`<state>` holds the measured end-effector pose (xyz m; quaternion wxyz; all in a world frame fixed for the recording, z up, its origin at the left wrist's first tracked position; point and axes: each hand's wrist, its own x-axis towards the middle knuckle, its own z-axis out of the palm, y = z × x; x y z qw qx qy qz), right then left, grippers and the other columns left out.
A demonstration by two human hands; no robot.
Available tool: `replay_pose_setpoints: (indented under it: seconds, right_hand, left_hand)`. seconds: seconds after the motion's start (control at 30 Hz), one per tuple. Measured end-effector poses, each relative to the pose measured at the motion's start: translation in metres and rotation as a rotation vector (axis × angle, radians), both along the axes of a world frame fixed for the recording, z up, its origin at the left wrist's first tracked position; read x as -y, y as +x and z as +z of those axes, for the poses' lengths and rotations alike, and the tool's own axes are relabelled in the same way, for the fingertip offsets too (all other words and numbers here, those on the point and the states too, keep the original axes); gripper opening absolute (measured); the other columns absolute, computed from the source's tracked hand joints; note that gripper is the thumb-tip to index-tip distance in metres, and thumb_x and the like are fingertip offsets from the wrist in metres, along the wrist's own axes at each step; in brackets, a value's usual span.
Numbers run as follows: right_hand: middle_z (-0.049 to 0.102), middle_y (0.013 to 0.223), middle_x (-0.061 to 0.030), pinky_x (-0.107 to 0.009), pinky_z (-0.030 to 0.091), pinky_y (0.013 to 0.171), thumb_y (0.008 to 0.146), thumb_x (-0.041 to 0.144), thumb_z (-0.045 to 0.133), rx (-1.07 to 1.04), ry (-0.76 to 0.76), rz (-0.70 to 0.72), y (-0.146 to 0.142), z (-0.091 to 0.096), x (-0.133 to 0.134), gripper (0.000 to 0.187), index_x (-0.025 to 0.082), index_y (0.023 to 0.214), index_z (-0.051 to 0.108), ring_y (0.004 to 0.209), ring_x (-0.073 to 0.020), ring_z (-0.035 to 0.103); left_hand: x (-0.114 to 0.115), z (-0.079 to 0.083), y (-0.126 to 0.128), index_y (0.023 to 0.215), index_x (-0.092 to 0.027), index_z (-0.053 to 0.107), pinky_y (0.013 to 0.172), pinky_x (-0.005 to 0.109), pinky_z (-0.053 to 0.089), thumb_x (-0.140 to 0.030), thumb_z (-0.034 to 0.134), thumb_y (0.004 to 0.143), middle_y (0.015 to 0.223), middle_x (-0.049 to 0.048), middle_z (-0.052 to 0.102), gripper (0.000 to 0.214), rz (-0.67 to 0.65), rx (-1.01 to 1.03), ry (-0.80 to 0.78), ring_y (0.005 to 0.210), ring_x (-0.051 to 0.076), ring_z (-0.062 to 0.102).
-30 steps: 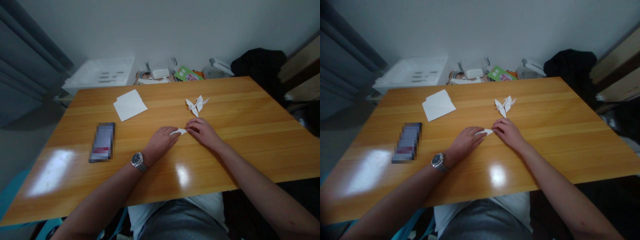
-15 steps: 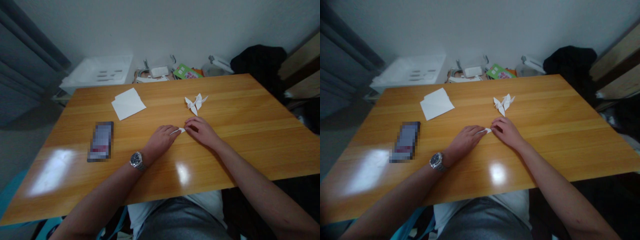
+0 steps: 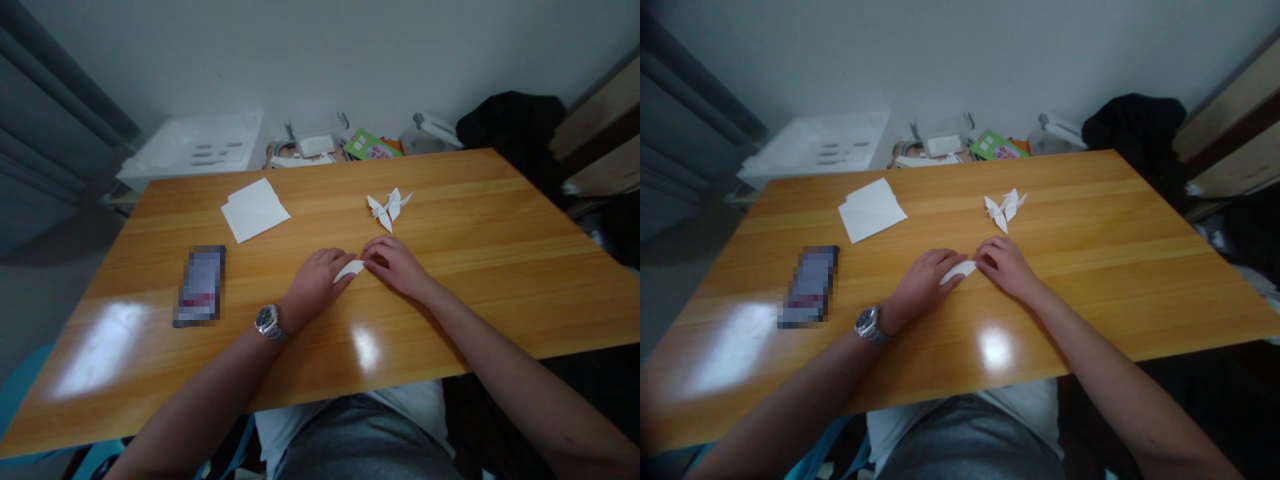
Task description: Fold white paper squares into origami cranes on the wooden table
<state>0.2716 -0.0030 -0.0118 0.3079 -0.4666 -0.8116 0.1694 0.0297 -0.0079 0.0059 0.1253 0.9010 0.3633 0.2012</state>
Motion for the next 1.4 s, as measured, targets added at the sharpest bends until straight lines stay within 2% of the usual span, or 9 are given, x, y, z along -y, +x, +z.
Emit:
replay_pose_setpoints:
  seconds: [0.17,0.37,0.53,0.63,0.73,0.87,0.97,1.1,1.4]
  right_hand:
    - [0.069,0.104,-0.0075,-0.044,0.05,0.094,0.095,0.027,0.066,-0.11,-0.077,0.059,-0.005,0.011,0.003,0.005,0.023,0.094,0.068,0.101,-0.0245,0.063]
    - [0.072,0.107,-0.0072,-0.042,0.055,0.091,0.092,0.036,0.069,-0.458,-0.35,-0.002,-0.017,0.02,0.001,0.02,0.023,0.106,0.065,0.097,-0.0219,0.069]
    - [0.072,0.108,-0.0069,-0.041,0.054,0.096,0.086,0.041,0.076,-0.657,-0.46,-0.039,-0.035,0.022,0.001,0.027,0.023,0.103,0.067,0.102,-0.0213,0.069]
    - [0.071,0.109,-0.0056,-0.038,0.056,0.088,0.081,0.043,0.079,-0.749,-0.5,-0.124,-0.042,0.02,0.004,0.034,0.023,0.105,0.065,0.095,-0.02,0.07]
    - [0.071,0.109,-0.0051,-0.035,0.056,0.083,0.08,0.046,0.08,-0.781,-0.502,-0.116,-0.044,0.018,0.007,0.036,0.024,0.103,0.064,0.093,-0.0197,0.069]
    - [0.071,0.092,-0.0031,-0.032,0.054,0.075,0.08,0.048,0.08,-0.724,-0.488,-0.087,-0.044,0.017,0.01,0.032,0.023,0.093,0.066,0.083,-0.0188,0.066]
    - [0.067,0.08,-0.0013,-0.03,0.05,0.067,0.082,0.049,0.077,-0.661,-0.479,-0.107,-0.045,0.019,0.013,0.029,0.021,0.086,0.067,0.071,-0.0165,0.06]
    - [0.065,0.076,-0.0002,-0.028,0.046,0.062,0.084,0.049,0.075,-0.635,-0.495,-0.087,-0.049,0.021,0.017,0.029,0.022,0.084,0.065,0.067,-0.0154,0.057]
    - [0.062,0.074,0.0006,-0.028,0.045,0.061,0.084,0.053,0.074,-0.601,-0.503,-0.062,-0.055,0.025,0.022,0.034,0.022,0.084,0.062,0.066,-0.0148,0.056]
  left_hand:
    - [-0.002,-0.002,-0.001,0.113,-0.019,0.07,0.091,0.04,0.052,-0.034,0.057,0.101,0.106,0.0081,0.067,0.023,0.077,0.133,-0.151,0.098,0.023,0.062]
    - [-0.009,-0.009,-0.003,0.096,-0.017,0.067,0.073,0.029,0.053,-0.036,0.066,0.094,0.089,0.0038,0.069,0.019,0.172,0.528,-0.438,0.08,0.016,0.064]
    - [-0.009,-0.005,-0.002,0.094,-0.017,0.063,0.068,0.024,0.052,-0.039,0.069,0.091,0.089,0.0031,0.069,0.024,0.211,0.745,-0.601,0.077,0.014,0.065]
    - [-0.006,-0.003,-0.001,0.097,-0.017,0.06,0.069,0.024,0.053,-0.04,0.069,0.09,0.096,0.0042,0.068,0.026,0.222,0.818,-0.666,0.081,0.015,0.067]
    - [-0.003,-0.003,0.0,0.099,-0.017,0.058,0.067,0.024,0.052,-0.04,0.071,0.089,0.094,0.0045,0.068,0.028,0.22,0.865,-0.719,0.08,0.015,0.067]
    - [-0.001,-0.002,0.001,0.098,-0.017,0.059,0.067,0.024,0.051,-0.042,0.071,0.089,0.093,0.0047,0.067,0.029,0.208,0.843,-0.723,0.08,0.015,0.066]
    - [0.0,0.0,0.001,0.098,-0.016,0.061,0.073,0.025,0.054,-0.042,0.071,0.09,0.097,0.0059,0.067,0.029,0.208,0.84,-0.653,0.085,0.015,0.067]
    - [0.001,0.005,0.002,0.095,-0.016,0.063,0.075,0.026,0.056,-0.039,0.073,0.088,0.095,0.0056,0.069,0.026,0.251,0.822,-0.542,0.084,0.015,0.067]
    - [0.002,0.01,0.003,0.088,-0.015,0.065,0.076,0.025,0.055,-0.033,0.067,0.092,0.089,0.0051,0.071,0.018,0.248,0.77,-0.538,0.08,0.014,0.067]
